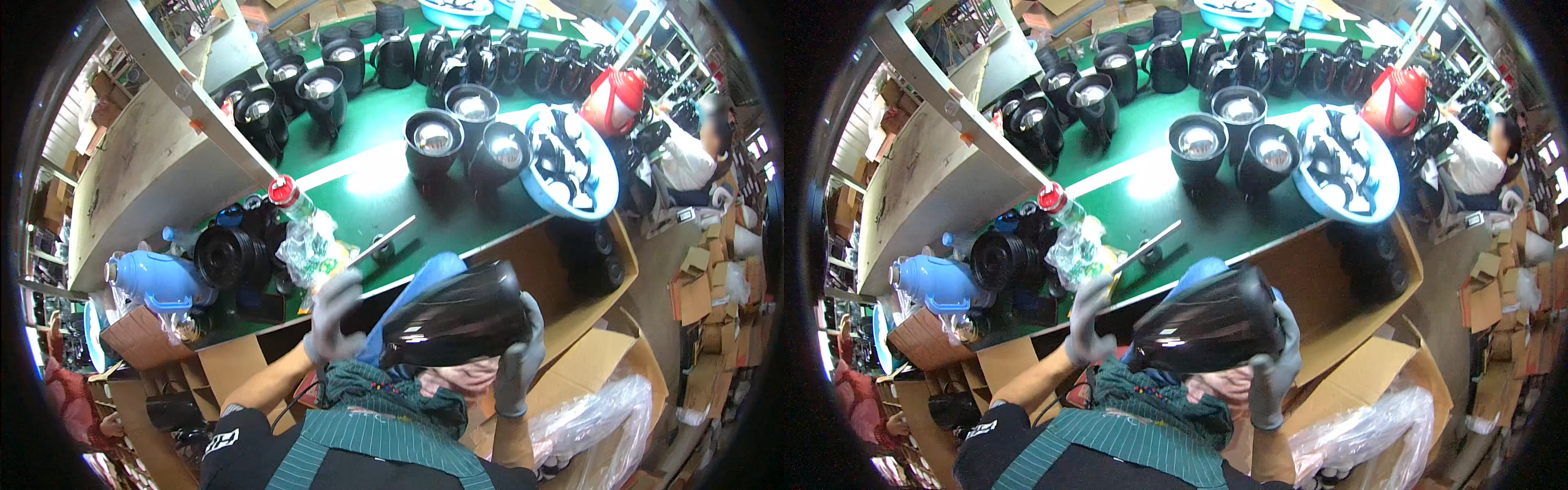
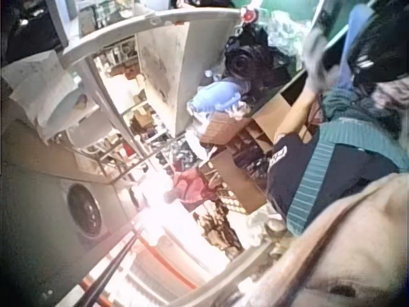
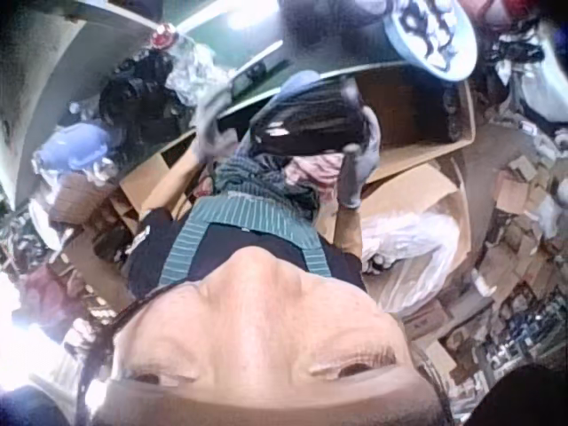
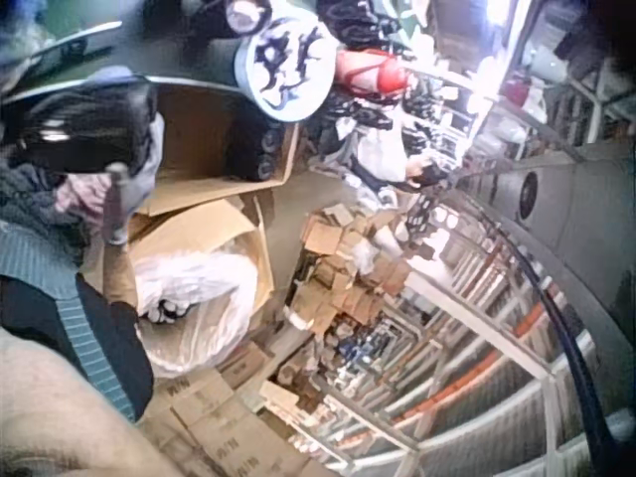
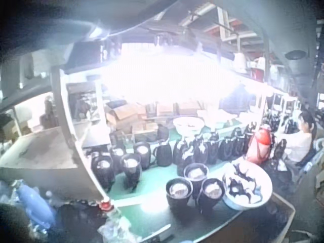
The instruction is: The person sits on the floor and repeatedly picks up black cylindrical containers, inserts a metal rod into each, and secures a lid. The person places finished units into a cardboard box and continues the cycle with new containers from a nearby pile.
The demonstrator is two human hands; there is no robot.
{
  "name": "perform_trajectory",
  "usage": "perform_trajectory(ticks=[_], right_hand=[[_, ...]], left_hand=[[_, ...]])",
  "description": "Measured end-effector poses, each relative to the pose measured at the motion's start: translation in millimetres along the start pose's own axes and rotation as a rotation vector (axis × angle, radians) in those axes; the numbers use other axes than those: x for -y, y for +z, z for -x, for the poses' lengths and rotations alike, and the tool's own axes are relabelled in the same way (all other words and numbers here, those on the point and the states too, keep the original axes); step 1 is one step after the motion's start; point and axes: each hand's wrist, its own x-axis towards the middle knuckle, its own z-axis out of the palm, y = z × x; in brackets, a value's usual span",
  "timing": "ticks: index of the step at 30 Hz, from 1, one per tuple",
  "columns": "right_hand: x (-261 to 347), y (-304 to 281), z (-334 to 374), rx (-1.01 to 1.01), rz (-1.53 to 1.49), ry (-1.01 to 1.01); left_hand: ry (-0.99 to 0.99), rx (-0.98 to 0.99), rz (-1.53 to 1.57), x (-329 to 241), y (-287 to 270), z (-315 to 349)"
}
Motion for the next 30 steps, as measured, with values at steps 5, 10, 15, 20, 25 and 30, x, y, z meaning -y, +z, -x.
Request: perform_trajectory(ticks=[5,10,15,20,25,30], right_hand=[[-29.6,72.3,-60.8,0.272,-0.570,0.496],[-39.1,106.1,-104.7,0.579,-0.588,0.576],[-103.8,46.3,-75.0,0.603,-0.780,0.733],[-125.4,3.5,-49.0,0.464,-0.718,0.786],[-138.9,-9.1,-56.2,0.482,-0.753,0.777],[-151.8,-20.8,-48.5,0.528,-0.936,0.838]], left_hand=[[-0.356,-0.233,0.544,10.0,23.8,23.8],[-0.078,-0.306,-0.197,26.0,-41.9,-131.5],[-0.270,-0.201,-0.432,130.3,-23.9,-278.8],[-0.299,0.000,-0.644,284.4,38.0,-347.6],[-0.307,0.214,-0.614,347.2,66.7,-391.1],[-0.193,-0.107,-0.866,379.0,13.4,-435.5]])
